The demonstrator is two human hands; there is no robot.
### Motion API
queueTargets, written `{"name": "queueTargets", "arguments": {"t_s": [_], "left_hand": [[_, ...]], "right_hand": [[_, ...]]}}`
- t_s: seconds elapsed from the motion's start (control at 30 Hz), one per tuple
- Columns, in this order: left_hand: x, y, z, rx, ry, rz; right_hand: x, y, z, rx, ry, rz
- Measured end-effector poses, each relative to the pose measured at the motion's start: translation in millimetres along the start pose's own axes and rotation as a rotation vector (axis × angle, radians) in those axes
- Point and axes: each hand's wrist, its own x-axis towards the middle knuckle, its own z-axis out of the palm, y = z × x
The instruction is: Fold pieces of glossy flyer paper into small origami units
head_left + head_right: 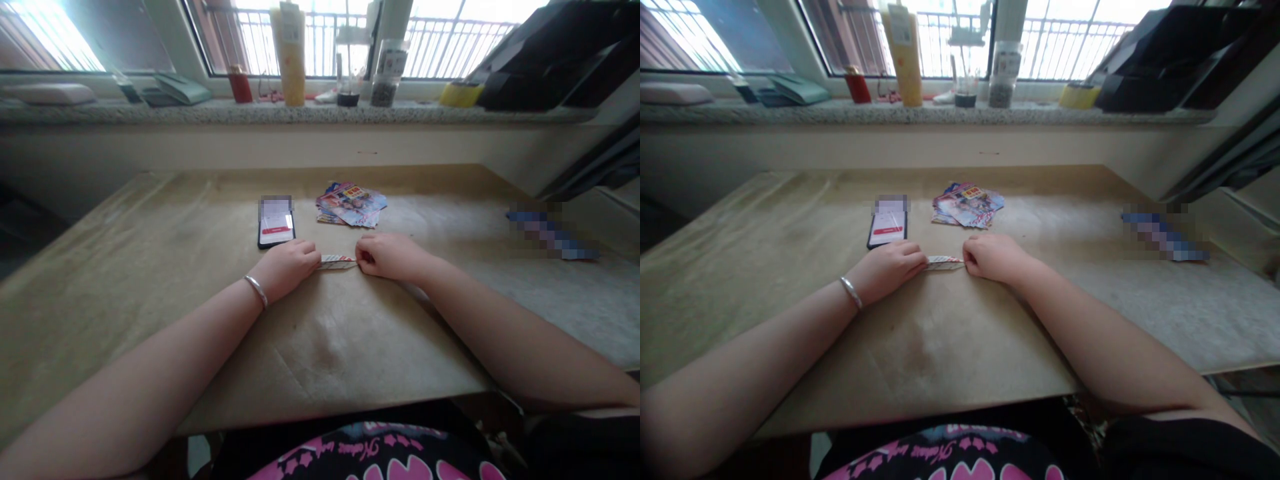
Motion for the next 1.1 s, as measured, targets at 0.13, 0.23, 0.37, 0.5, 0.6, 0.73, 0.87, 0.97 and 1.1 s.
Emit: {"name": "queueTargets", "arguments": {"t_s": [0.13, 0.23, 0.37, 0.5, 0.6, 0.73, 0.87, 0.97, 1.1], "left_hand": [[-1.1, -3.2, -2.3, -0.008, -0.030, 0.038], [-2.1, -4.0, -3.2, -0.003, -0.037, 0.048], [-2.3, -2.8, 0.0, 0.015, -0.035, 0.020], [-0.6, -1.1, 6.3, 0.005, -0.002, 0.012], [1.1, 0.3, 9.4, -0.019, 0.032, 0.019], [2.1, -1.1, 10.6, -0.119, 0.073, -0.020], [1.1, -5.6, 10.9, -0.212, 0.078, -0.086], [-0.2, -7.7, 10.8, -0.252, 0.050, -0.113], [-1.6, -7.8, 9.3, -0.249, 0.028, -0.140]], "right_hand": [[-0.9, 0.1, -3.2, -0.037, -0.040, -0.013], [-2.0, -0.4, -2.1, -0.053, -0.034, -0.031], [-1.6, -5.0, 5.8, 0.041, 0.092, -0.049], [2.7, -15.9, 15.0, 0.168, 0.193, -0.114], [6.1, -22.5, 18.0, 0.155, 0.244, -0.138], [7.2, -22.4, 18.0, 0.141, 0.222, -0.124], [5.8, -17.7, 17.3, 0.138, 0.202, -0.095], [5.1, -15.9, 16.7, 0.125, 0.190, -0.090], [4.4, -14.6, 14.8, 0.140, 0.169, -0.079]]}}
